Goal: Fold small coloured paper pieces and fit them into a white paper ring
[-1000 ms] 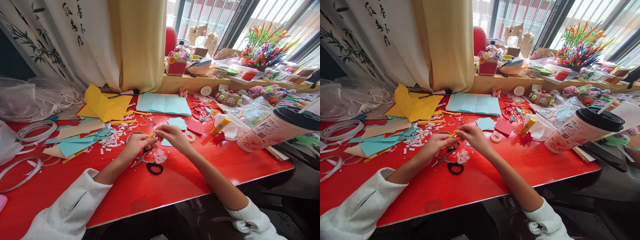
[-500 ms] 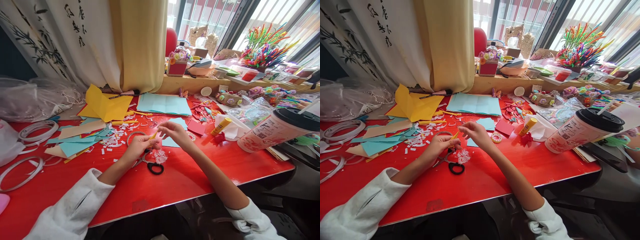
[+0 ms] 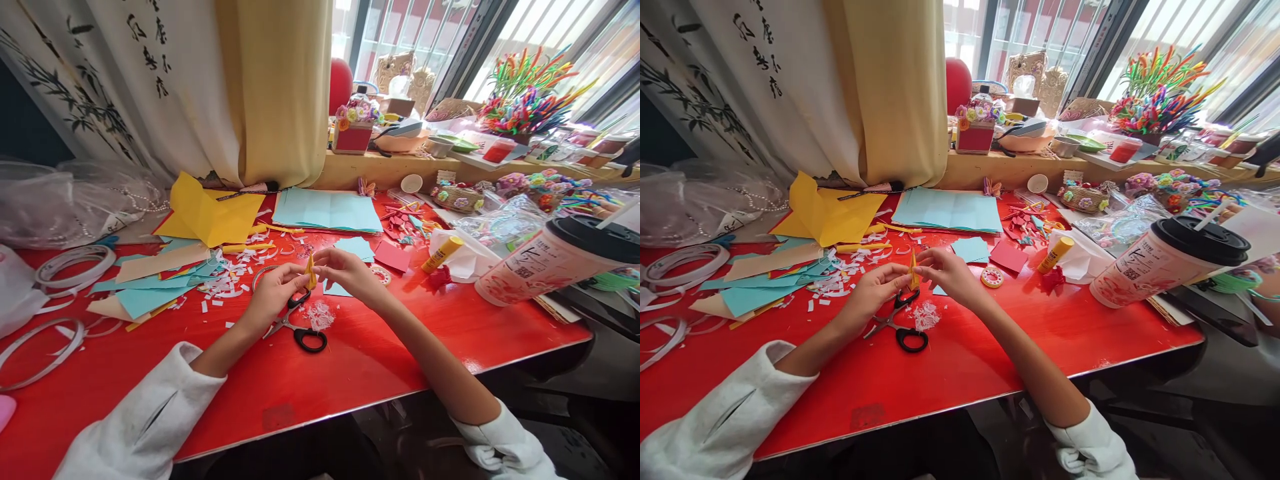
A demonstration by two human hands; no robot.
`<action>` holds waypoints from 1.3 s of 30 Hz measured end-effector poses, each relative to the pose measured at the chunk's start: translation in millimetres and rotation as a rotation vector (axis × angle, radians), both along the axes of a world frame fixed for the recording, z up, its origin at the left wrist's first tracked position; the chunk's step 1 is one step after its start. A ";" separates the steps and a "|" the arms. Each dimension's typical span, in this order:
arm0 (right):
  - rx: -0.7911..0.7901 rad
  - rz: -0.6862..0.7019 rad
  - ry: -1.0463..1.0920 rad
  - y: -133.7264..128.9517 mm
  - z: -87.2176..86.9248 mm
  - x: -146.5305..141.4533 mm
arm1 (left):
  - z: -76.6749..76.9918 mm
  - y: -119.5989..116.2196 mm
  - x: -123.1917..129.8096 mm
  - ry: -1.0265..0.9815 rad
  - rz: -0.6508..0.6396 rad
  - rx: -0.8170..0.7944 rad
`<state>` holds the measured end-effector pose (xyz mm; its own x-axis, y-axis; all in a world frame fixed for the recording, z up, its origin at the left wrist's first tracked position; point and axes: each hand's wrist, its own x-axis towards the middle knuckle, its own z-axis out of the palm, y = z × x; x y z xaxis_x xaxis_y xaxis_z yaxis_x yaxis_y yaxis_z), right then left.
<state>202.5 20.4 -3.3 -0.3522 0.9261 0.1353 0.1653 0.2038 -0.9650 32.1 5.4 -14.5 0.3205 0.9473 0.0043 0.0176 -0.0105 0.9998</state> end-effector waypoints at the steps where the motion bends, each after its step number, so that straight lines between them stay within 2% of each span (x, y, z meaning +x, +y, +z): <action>1: -0.011 0.014 -0.005 -0.8 -1.0 -1.1 | -0.9 0.6 -0.1 -0.026 0.006 -0.032; 4: -0.018 0.027 -0.031 -2.9 -2.6 -3.1 | -4.4 2.3 -0.9 -0.028 0.021 -0.040; 9: -0.061 0.017 -0.002 -5.8 -3.1 -6.0 | -10.5 5.8 -3.2 0.137 0.056 0.114; 12: -0.208 0.057 0.091 -7.3 -5.1 -9.7 | -10.3 9.0 -5.3 0.207 0.049 0.185; 15: -0.308 0.101 0.126 -8.1 -6.0 -12.8 | -3.2 10.8 -8.7 0.137 0.030 0.135; 18: -0.234 0.086 0.095 -8.3 -4.0 -14.1 | 5.9 10.5 -12.5 0.082 -0.007 0.080; 20: -0.201 0.085 0.079 -8.6 -2.6 -14.6 | 8.4 10.1 -13.8 0.087 0.012 0.083; 27: -0.292 0.173 0.041 -10.0 -4.6 -16.1 | 2.6 8.2 -10.1 0.065 0.100 0.101; 33: -0.358 0.153 0.029 -9.9 -4.1 -16.0 | 8.0 8.9 -14.0 0.180 0.026 0.100; 39: -0.367 0.185 0.038 -9.7 -7.3 -20.2 | 6.5 11.9 -14.5 0.248 0.131 0.153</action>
